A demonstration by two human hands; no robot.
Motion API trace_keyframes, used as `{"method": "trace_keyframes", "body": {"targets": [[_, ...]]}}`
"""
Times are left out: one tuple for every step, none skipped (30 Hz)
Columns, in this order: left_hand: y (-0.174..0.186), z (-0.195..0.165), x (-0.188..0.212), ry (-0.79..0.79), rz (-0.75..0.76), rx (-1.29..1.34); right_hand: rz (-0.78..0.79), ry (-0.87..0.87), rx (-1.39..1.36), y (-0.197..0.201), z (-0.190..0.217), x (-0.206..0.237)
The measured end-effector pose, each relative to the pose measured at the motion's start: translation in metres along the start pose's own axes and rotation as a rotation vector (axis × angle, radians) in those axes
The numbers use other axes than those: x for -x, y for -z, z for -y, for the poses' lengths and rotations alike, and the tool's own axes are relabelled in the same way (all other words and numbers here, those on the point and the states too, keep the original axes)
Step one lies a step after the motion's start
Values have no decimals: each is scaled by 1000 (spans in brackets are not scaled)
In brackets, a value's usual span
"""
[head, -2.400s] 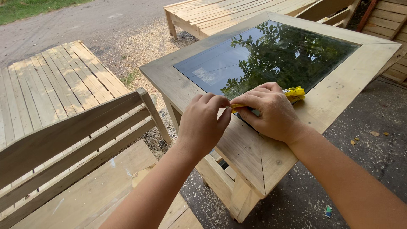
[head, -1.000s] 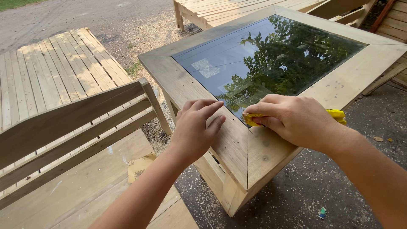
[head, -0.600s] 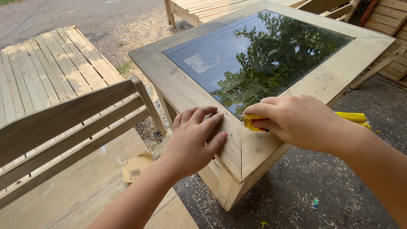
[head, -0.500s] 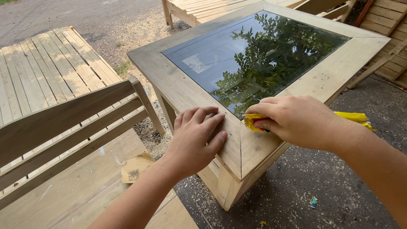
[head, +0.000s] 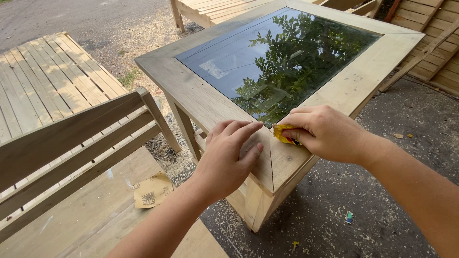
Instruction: The person sands the edges and legs of a wooden table with a glass top using sandpaper, then applies a white filler paste to the corners and smooths it with a finger. The work is performed outdoors on a paved surface with other wooden furniture nearby.
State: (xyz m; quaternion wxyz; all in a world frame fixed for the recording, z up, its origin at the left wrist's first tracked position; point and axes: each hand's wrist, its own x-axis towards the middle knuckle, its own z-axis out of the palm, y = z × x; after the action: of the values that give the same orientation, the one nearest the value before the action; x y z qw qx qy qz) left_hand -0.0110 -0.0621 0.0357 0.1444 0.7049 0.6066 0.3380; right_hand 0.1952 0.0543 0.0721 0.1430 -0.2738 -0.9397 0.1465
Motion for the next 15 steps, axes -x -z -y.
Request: {"method": "trace_keyframes", "body": {"targets": [[-1,-1,-1,-12,-17,6,-16,7,-26,-1,-1,1],[-1,-2,-1,-23,-34,12,-32,15,-54,-3,-2,1],[-2,-3,-2,-34,-50,17,-45,17,-71,-4,-2,2],[-4,-4,-4,-43,-73,24,-59,19,-86,-5,-2,2],[-5,-5,-5,-51,-95,31,-72,22,-102,-6,-3,2],[-7,-6,-6,-59,-116,39,-81,18,-107,-7,-3,3],[-8,-7,-7,-53,-127,68,-89,16,-112,-8,-4,3],[-10,-8,-8,-48,-139,96,-98,14,-116,-9,-5,3],[-11,-8,-8,-43,-150,125,-111,32,-133,-10,-5,4],[-13,-8,-9,-48,-166,123,-125,50,-150,-12,-6,4],[-14,-8,-9,-52,-183,122,-139,67,-166,-13,-7,4],[-16,-9,-9,-56,-199,122,-141,65,-197,-15,-7,5],[-18,-9,-11,-43,-205,117,-143,63,-229,-16,-8,5],[-19,-8,-12,-29,-211,112,-145,62,-261,-17,-8,5],[-20,-7,-14,-16,-219,107,-155,67,-265,-18,-8,5]]}}
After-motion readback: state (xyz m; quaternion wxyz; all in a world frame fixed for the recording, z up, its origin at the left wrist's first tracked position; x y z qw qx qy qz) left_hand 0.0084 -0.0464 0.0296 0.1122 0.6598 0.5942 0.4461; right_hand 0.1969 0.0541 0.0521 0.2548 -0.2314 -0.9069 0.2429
